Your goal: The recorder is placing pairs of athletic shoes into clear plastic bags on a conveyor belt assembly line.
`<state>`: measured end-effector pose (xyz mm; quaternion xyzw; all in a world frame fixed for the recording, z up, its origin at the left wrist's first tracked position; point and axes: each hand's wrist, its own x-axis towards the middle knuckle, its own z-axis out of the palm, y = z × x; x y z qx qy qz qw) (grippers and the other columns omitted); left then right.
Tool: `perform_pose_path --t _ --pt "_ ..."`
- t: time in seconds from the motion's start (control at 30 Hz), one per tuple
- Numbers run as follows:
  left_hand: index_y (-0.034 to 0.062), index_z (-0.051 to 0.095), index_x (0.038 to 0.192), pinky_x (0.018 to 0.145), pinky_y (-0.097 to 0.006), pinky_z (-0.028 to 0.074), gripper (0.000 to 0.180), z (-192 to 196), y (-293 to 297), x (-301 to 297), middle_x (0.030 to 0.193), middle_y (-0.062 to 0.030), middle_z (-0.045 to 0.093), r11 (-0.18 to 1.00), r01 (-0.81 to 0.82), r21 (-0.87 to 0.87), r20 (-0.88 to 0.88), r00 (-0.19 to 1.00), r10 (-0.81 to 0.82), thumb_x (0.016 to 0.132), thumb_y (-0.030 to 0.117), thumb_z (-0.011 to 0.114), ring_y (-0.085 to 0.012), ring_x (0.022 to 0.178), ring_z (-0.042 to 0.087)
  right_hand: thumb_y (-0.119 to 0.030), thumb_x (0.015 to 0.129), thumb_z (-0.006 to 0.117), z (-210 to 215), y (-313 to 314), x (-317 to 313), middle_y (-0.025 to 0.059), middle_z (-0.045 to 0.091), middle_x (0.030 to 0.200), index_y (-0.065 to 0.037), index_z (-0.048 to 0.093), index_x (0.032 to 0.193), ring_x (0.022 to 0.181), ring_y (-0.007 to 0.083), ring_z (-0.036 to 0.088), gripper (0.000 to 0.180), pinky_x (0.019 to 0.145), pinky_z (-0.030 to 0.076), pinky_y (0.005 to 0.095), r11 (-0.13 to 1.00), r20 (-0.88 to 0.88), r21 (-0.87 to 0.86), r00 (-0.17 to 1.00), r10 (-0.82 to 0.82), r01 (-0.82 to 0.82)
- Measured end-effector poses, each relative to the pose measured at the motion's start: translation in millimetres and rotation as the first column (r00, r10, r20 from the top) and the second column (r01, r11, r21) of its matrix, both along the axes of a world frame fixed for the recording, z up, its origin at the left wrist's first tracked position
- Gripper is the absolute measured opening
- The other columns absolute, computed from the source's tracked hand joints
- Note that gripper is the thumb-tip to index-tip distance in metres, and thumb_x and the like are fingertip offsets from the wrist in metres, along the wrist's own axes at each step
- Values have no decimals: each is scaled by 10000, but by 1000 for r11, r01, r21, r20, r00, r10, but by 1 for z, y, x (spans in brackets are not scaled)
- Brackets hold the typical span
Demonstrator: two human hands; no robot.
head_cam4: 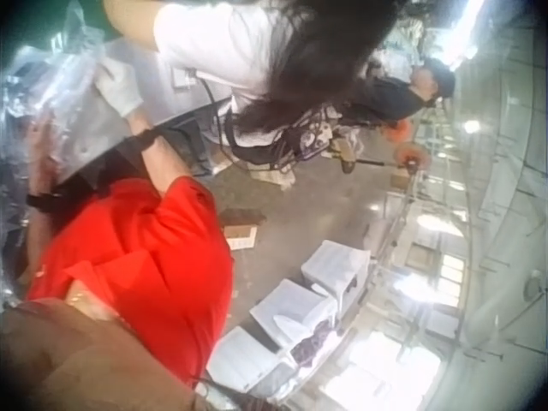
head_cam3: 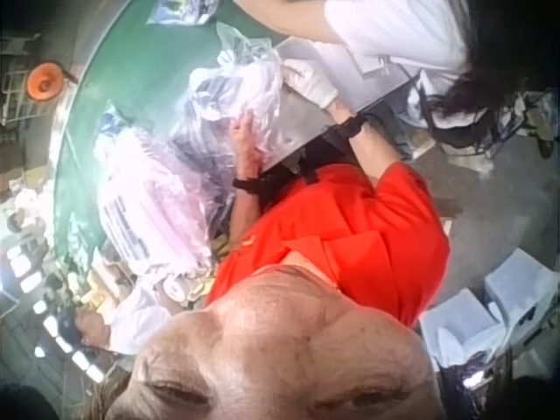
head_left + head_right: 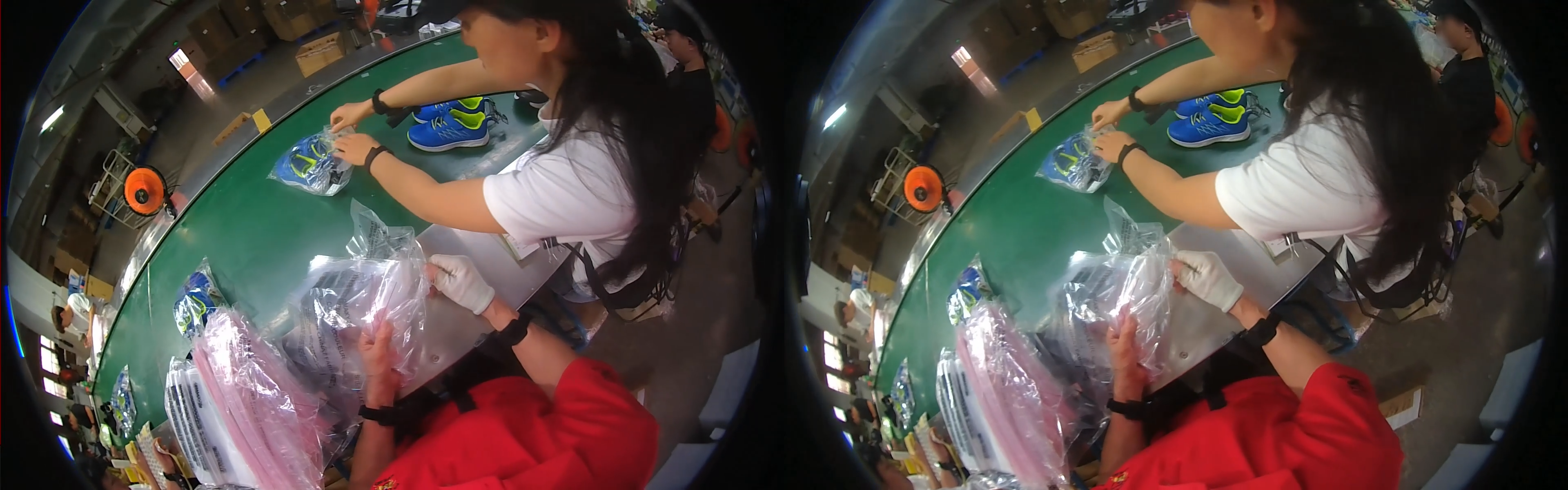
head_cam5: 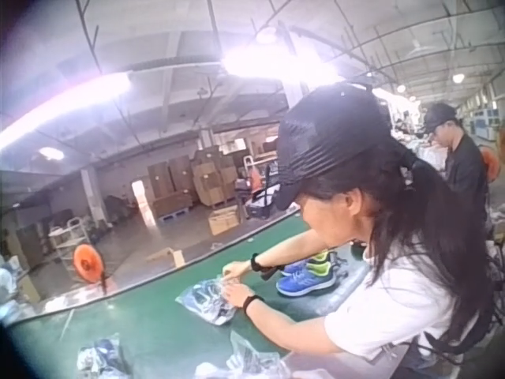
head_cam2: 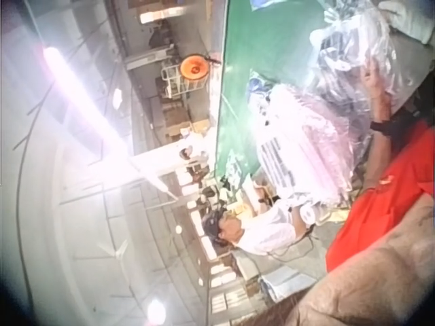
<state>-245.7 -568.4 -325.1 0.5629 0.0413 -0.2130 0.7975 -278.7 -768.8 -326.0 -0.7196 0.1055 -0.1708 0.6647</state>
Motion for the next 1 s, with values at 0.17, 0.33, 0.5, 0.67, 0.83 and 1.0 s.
perform_pose_path --t 0.17,0.33,0.5,0.67,0.83,1.0 --pt "57 633 1073 598 -189 417 213 -1 -1 -1 840 42 599 1000 -10 19 -22 1000 10 871 125 631 -36 715 528 -171 923 535 3 2 0 46 581 629 22 626 858 580 98 544 223 543 430 257 998 0 63 1000 3 -3" --pt "53 636 1074 613 -189 418 214 -5 2 1 841 42 601 1000 -7 8 -32 999 7 869 115 631 -38 717 529 -157 921 532 -2 0 2 46 579 634 26 627 879 579 100 541 210 543 434 255 999 12 32 1000 21 -22" --pt "53 635 1074 630 -188 423 213 -11 6 4 856 31 613 1000 -5 14 -51 999 6 868 104 628 -40 732 541 -149 922 527 3 4 3 49 567 625 28 611 842 578 103 538 211 541 433 260 998 21 63 1000 4 -5" --pt "47 637 1044 640 -205 451 182 -4 3 4 865 16 626 1000 3 -4 -28 1000 -3 874 113 625 -59 727 561 -150 920 528 -1 2 5 51 574 622 22 601 817 573 103 543 214 541 435 265 1000 12 26 1000 2 -2" --pt "48 634 1012 619 -214 458 152 -7 7 4 865 8 629 999 37 4 -53 998 -37 875 113 625 -68 706 567 -161 919 529 3 1 4 54 576 617 16 602 806 563 108 549 222 543 439 269 1000 9 -27 1000 -9 9" --pt "47 630 1025 617 -209 450 160 -8 6 3 869 11 628 999 25 -21 -35 999 -25 878 106 616 -64 714 563 -171 922 527 5 0 4 52 581 625 14 606 812 569 106 552 229 550 444 265 999 -2 -33 1000 9 -9"
